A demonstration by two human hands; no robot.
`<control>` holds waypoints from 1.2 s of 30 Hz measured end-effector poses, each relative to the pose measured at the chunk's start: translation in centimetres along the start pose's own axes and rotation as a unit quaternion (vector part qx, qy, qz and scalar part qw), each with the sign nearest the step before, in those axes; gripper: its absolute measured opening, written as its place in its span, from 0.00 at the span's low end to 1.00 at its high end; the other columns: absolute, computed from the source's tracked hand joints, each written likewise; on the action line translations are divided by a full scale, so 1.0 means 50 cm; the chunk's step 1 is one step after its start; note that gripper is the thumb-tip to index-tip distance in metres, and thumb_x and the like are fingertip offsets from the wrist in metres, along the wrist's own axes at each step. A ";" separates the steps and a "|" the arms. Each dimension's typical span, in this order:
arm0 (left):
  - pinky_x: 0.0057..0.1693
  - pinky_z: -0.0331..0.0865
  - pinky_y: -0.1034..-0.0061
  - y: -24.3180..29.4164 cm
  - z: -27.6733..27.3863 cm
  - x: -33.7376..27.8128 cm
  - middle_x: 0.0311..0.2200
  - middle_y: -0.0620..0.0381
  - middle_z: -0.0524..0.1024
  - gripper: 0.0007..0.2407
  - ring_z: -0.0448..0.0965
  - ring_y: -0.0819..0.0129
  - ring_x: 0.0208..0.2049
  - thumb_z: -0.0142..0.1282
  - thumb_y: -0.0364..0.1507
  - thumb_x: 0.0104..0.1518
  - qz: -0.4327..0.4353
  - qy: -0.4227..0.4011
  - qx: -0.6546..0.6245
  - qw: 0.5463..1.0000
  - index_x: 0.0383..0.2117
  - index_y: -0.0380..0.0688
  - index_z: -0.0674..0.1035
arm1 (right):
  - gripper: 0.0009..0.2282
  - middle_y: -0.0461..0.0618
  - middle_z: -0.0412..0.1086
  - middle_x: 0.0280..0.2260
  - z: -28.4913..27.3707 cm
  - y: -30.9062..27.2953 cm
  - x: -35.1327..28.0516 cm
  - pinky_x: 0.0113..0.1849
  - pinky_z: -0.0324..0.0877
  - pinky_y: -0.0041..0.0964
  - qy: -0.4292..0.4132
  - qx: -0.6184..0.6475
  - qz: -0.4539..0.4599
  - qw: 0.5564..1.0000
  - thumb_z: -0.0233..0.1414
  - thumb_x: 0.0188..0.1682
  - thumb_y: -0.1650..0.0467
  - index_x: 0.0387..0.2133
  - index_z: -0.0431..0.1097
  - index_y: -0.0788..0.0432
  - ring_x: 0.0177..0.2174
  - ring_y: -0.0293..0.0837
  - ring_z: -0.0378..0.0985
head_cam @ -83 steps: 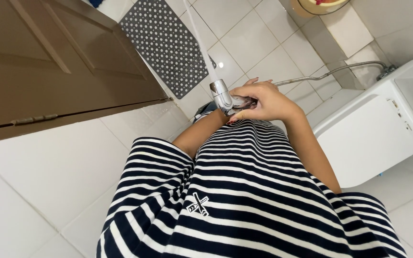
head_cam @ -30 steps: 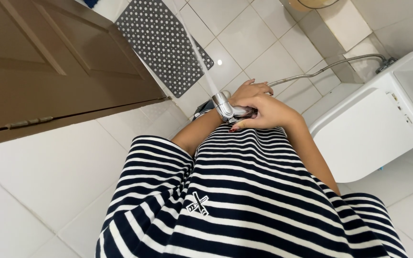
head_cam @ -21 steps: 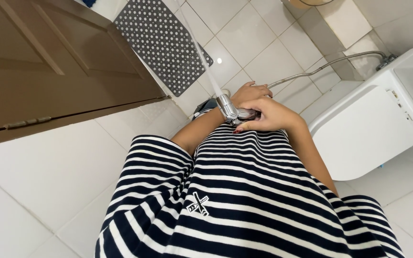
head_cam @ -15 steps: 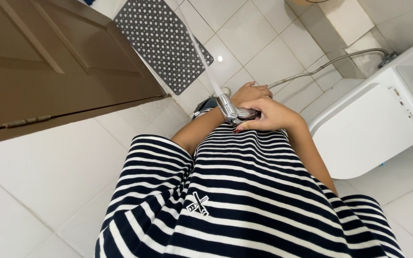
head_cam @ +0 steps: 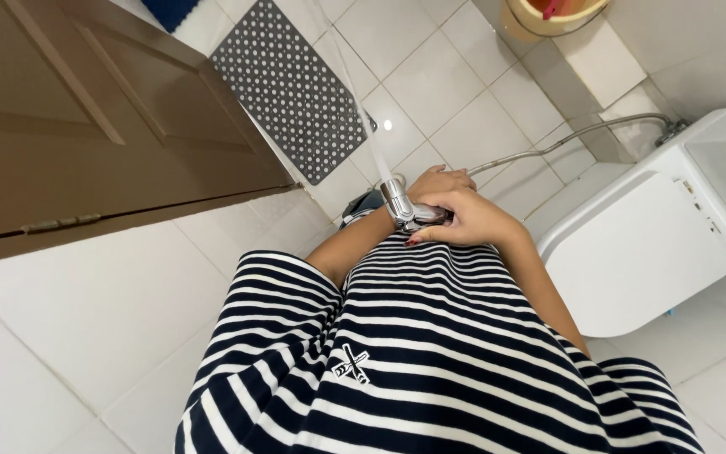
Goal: The person wipes the toilet tank with a purple cloth, then uses a handheld bidet sprayer to rinse the toilet bowl and surrounding floor area. The person manipulates the sprayer nozzle and hose throughout the cleaning process.
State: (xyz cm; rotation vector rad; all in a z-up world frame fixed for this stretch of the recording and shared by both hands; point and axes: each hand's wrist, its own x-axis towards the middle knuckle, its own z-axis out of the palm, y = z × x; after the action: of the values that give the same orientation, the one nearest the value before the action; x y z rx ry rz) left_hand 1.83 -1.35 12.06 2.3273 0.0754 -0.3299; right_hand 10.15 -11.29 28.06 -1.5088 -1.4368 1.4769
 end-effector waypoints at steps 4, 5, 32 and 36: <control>0.61 0.62 0.60 0.015 -0.015 -0.012 0.52 0.63 0.78 0.14 0.70 0.66 0.60 0.57 0.35 0.53 0.002 0.027 -0.044 0.999 0.46 0.52 0.82 | 0.18 0.49 0.72 0.23 -0.003 -0.010 0.008 0.29 0.66 0.32 -0.003 -0.029 0.039 0.999 0.67 0.40 0.60 0.37 0.78 0.60 0.25 0.37 0.69; 0.60 0.66 0.64 0.019 -0.022 -0.016 0.51 0.60 0.79 0.14 0.75 0.66 0.56 0.57 0.33 0.53 0.016 0.053 -0.121 0.991 0.46 0.50 0.81 | 0.20 0.49 0.73 0.23 -0.004 -0.014 0.011 0.28 0.67 0.32 -0.001 -0.031 0.033 0.999 0.67 0.39 0.60 0.40 0.78 0.59 0.25 0.38 0.70; 0.59 0.76 0.70 0.016 -0.067 -0.193 0.53 0.51 0.79 0.20 0.80 0.67 0.52 0.66 0.28 0.56 0.041 0.227 -0.453 0.861 0.54 0.39 0.77 | 0.20 0.49 0.75 0.29 -0.034 -0.029 0.088 0.35 0.70 0.35 0.004 -0.062 -0.092 0.994 0.67 0.40 0.61 0.39 0.75 0.60 0.30 0.41 0.75; 0.59 0.76 0.72 0.041 -0.105 -0.185 0.55 0.51 0.77 0.22 0.79 0.68 0.53 0.65 0.28 0.57 0.055 0.229 -0.460 0.856 0.57 0.37 0.74 | 0.19 0.46 0.72 0.30 -0.036 -0.014 0.087 0.38 0.69 0.35 0.051 -0.055 -0.127 0.989 0.65 0.39 0.60 0.38 0.74 0.60 0.34 0.41 0.73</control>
State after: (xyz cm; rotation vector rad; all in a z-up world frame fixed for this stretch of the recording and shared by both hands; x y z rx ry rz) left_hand -5.64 1.36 19.38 1.3897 0.2679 0.2900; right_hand 10.80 -6.59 27.76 -1.3840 -1.6038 1.1691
